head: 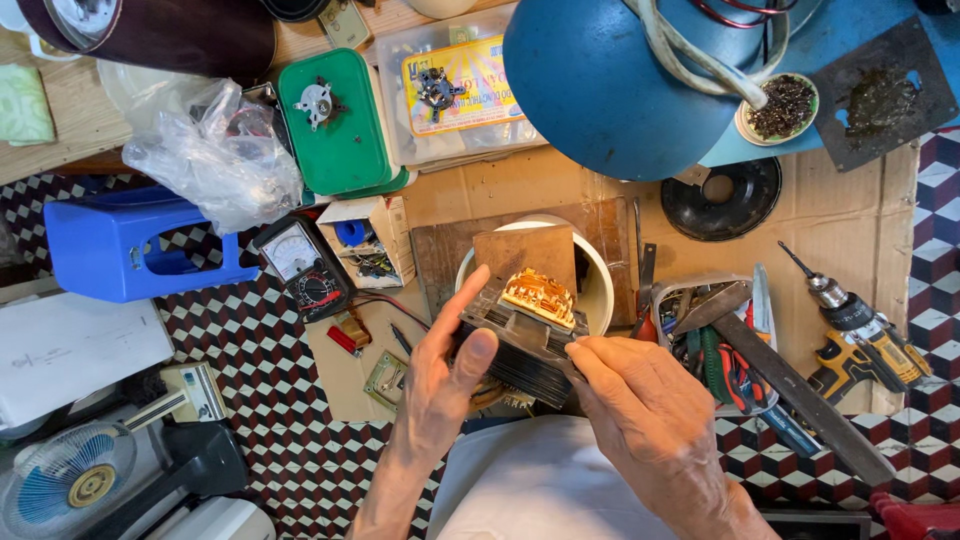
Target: The person holds a black finned electronic component and repeatedly taps a metal plate against its edge using a hammer. The person rotates the component to work on different sides and continues tapping along the edges.
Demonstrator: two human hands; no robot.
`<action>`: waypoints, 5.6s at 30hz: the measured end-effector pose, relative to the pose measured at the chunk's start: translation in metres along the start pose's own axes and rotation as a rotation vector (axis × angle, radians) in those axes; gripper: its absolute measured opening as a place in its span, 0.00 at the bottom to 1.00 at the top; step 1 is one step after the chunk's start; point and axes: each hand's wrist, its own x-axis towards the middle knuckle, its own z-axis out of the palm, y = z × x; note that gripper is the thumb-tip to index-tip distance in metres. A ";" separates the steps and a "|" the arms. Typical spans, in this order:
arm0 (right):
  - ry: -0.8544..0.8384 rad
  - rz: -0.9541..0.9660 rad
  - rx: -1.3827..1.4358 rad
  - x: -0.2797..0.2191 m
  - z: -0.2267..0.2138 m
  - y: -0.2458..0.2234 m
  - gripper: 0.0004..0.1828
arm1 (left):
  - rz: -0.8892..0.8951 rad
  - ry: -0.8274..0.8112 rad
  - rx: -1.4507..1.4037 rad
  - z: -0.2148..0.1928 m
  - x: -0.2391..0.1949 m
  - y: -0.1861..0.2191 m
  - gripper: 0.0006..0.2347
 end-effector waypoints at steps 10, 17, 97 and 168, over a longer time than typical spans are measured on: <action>-0.097 -0.047 -0.065 0.010 -0.005 -0.003 0.21 | 0.022 0.042 -0.024 0.011 0.005 -0.006 0.40; -0.103 -0.050 -0.085 0.008 -0.004 -0.003 0.23 | 0.037 0.044 -0.054 0.013 0.007 -0.006 0.40; 0.009 0.009 -0.003 0.003 0.005 0.000 0.16 | 0.091 0.078 0.128 0.008 0.014 -0.007 0.36; -0.021 -0.037 -0.209 0.007 0.009 -0.009 0.10 | 0.212 0.166 0.158 0.021 0.021 -0.023 0.33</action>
